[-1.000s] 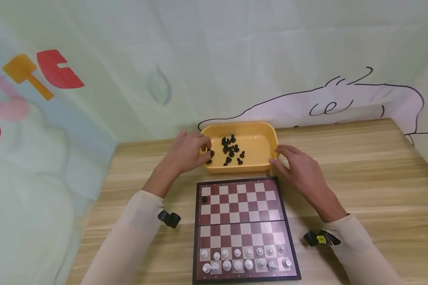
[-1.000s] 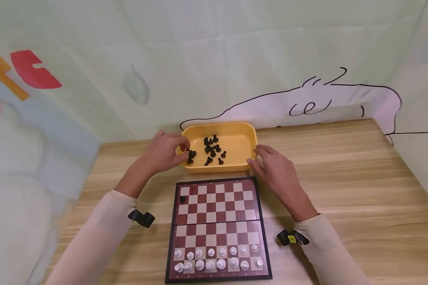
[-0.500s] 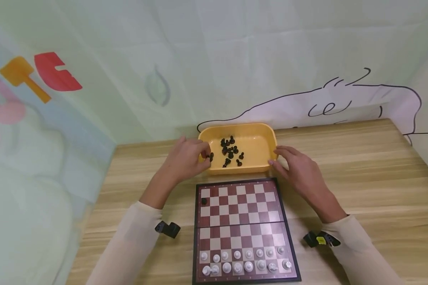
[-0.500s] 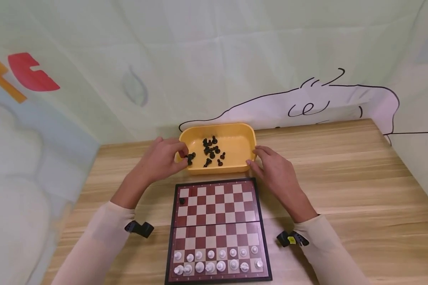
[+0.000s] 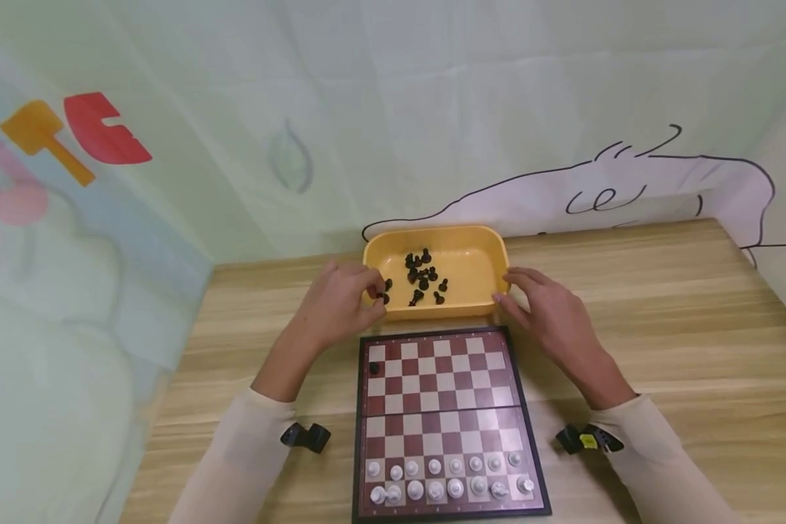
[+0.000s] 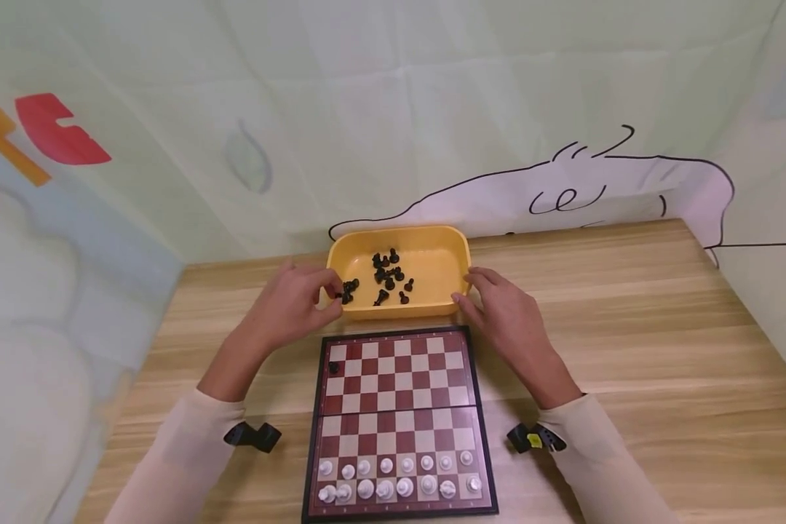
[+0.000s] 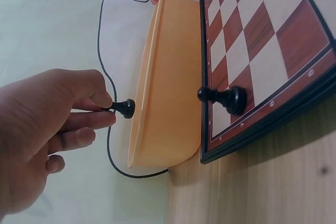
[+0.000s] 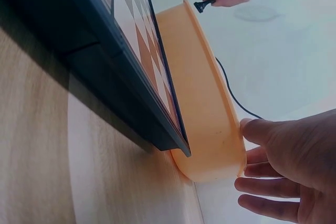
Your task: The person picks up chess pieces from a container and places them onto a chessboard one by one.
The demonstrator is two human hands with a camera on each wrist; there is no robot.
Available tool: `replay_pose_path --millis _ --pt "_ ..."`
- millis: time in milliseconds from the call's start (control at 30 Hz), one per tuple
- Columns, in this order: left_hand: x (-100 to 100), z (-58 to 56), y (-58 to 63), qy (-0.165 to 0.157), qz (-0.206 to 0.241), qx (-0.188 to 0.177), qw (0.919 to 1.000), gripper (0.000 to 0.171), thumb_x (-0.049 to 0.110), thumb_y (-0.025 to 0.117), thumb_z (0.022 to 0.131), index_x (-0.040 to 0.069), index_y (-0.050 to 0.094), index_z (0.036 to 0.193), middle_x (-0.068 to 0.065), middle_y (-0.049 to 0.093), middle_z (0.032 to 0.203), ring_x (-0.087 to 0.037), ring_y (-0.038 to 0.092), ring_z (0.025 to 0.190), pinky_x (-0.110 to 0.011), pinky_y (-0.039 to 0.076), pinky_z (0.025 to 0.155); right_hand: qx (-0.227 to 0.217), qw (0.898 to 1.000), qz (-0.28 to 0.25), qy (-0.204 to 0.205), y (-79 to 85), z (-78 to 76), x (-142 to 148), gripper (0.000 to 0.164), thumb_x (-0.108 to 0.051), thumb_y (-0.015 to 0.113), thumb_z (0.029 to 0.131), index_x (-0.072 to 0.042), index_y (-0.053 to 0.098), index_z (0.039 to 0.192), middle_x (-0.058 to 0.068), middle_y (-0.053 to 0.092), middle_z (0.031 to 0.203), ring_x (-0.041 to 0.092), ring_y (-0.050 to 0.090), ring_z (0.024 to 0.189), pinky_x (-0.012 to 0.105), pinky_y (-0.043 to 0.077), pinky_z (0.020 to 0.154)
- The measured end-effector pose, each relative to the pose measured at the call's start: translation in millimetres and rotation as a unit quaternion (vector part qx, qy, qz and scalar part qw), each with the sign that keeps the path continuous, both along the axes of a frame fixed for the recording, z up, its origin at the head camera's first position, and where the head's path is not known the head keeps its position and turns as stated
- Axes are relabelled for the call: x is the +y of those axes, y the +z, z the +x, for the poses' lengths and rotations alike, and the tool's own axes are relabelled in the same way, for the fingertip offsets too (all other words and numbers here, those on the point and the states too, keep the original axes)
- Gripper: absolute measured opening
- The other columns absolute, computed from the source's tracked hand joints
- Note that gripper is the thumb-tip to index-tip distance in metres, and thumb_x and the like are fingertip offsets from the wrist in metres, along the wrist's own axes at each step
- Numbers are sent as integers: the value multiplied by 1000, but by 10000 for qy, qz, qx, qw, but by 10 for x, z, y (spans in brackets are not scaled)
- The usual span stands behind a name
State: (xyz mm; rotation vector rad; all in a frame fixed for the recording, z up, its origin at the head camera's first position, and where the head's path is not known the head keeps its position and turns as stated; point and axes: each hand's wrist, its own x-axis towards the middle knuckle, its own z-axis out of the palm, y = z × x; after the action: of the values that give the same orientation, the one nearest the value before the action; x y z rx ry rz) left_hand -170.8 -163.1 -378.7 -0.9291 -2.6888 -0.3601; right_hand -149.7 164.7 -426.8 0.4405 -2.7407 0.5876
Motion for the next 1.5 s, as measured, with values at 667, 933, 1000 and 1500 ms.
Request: replay_pose_path --millis 667,933,1000,1500 --pt "-30 173 -59 425 240 -245 9985 10 23 65 75 19 64 84 11 60 76 -4 48 69 -31 29 64 -44 10000 62 44 6 -18 -22 46 -42 60 90 -6 61 119 10 55 131 30 57 106 45 49 82" --pt "-53 228 -72 447 305 -264 9982 10 23 65 77 19 63 86 11 59 77 -4 48 69 -31 29 63 -40 10000 75 30 -8 -15 8 46 -41 61 90 -6 62 119 9 56 130 30 58 105 45 50 81" --pt "-66 239 -78 428 346 -261 9981 10 23 65 77 19 63 86 12 60 77 -4 47 68 -31 29 63 -24 10000 65 47 -11 -16 8 46 -41 61 90 -6 62 119 9 56 130 29 58 104 45 50 81" --pt "-84 308 -88 366 512 -459 9970 7 23 66 77 23 64 84 17 60 75 -2 46 61 -31 27 62 -58 9999 104 36 15 -19 0 47 -43 59 91 -6 61 121 10 55 131 29 57 107 44 49 83"
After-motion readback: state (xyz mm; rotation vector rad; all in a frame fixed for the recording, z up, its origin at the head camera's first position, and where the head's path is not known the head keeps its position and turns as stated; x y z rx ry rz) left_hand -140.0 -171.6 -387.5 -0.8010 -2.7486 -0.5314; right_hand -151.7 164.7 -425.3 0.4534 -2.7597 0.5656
